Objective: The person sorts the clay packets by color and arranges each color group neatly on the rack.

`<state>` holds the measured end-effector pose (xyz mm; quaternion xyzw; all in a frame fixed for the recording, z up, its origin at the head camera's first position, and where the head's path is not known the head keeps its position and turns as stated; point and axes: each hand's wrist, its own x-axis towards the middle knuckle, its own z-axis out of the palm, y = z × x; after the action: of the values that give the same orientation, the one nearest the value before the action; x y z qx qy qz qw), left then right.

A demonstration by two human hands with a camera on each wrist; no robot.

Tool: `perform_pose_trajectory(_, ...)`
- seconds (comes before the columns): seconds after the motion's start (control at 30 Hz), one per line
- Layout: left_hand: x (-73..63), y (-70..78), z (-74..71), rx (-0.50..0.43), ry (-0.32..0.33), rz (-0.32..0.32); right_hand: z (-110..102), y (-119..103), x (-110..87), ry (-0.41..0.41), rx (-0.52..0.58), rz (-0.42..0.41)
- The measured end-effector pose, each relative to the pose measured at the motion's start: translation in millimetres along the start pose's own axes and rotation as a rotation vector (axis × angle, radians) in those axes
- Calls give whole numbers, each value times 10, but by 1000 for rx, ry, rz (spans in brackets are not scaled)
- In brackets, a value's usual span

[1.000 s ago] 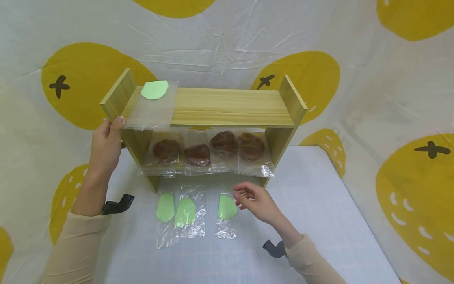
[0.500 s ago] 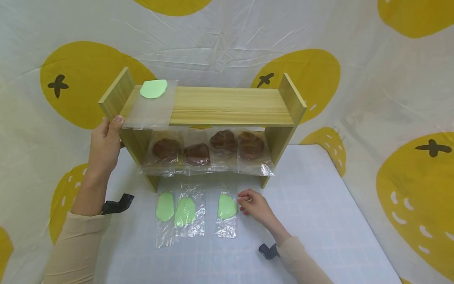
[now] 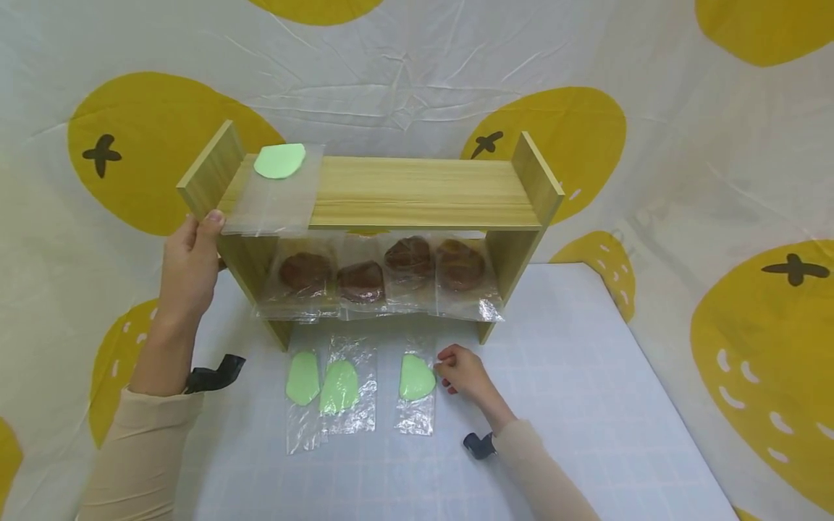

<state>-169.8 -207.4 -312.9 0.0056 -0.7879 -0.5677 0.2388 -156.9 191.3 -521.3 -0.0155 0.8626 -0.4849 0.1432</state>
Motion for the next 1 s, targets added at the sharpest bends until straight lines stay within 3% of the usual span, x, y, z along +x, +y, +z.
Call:
perform_pose_trajectory(0.43, 12, -1, 12, -13, 17, 9, 87, -36, 63, 22, -223, -71)
perform_pose_trajectory(0.67, 17, 0, 16, 5, 17, -5, 64, -37, 79, -24, -276, -71)
perform_pose_trajectory(0.8, 19, 9, 15, -3, 16, 1, 39, -43, 67, -42, -226, -61)
perform_pose_trajectory(1.0, 11, 9, 11, -15, 8, 8, 48, -61, 18, -43, 10, -8)
